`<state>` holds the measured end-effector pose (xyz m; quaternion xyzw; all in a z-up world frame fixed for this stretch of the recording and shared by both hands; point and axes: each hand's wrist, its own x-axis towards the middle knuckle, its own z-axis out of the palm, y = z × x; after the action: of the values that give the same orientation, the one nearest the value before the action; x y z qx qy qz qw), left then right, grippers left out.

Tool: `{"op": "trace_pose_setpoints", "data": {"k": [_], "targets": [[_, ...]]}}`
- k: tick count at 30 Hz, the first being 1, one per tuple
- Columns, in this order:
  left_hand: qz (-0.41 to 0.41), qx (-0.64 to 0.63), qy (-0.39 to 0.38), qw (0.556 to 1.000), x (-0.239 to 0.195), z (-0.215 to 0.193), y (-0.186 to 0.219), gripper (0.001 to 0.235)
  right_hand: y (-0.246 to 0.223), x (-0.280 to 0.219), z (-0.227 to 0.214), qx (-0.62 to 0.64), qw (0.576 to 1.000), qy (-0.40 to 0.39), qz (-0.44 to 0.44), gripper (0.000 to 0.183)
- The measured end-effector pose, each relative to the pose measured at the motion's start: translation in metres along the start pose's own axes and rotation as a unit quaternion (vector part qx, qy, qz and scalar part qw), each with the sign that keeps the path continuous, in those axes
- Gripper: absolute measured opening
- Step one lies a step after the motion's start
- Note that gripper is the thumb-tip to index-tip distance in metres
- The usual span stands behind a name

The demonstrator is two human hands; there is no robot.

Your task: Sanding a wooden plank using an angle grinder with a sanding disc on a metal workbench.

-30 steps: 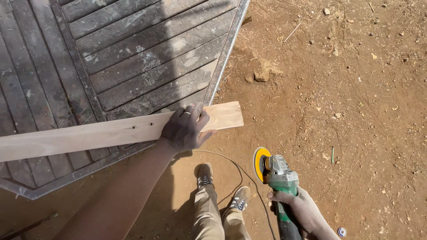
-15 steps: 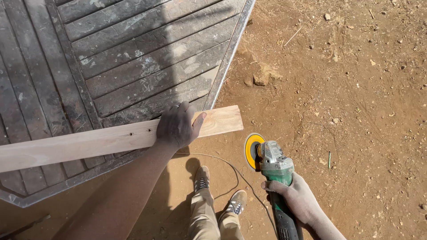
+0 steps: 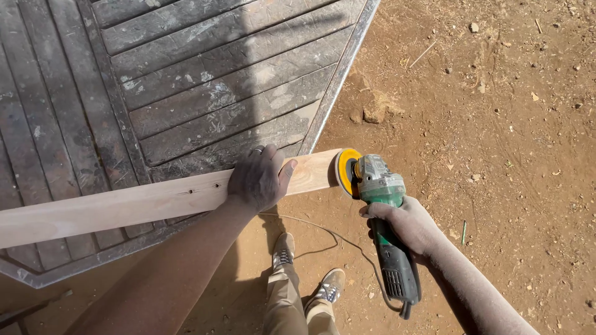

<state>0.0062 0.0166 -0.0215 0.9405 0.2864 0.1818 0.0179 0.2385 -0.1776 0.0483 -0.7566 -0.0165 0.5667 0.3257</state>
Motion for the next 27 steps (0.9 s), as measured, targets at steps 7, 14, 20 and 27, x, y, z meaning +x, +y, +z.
{"op": "trace_pose_setpoints", "data": {"k": [7, 14, 20, 27], "targets": [[-0.014, -0.016, -0.037, 0.999, -0.001, -0.008, 0.001, 0.037, -0.002, -0.023, -0.018, -0.074, 0.997, -0.02, 0.02, 0.02], [-0.02, -0.02, -0.039, 0.999, -0.002, -0.007, 0.004, 0.028, 0.036, -0.061, -0.045, -0.019, 0.997, 0.024, 0.069, 0.022], [-0.02, -0.016, -0.032, 0.999, -0.004, -0.004, 0.004, 0.028, 0.013, -0.035, -0.025, -0.033, 0.999, -0.022, 0.002, 0.024], [-0.008, -0.039, -0.022, 0.999, -0.001, -0.006, 0.005, 0.026, -0.015, -0.016, -0.003, -0.067, 0.997, -0.023, -0.017, 0.015]]}}
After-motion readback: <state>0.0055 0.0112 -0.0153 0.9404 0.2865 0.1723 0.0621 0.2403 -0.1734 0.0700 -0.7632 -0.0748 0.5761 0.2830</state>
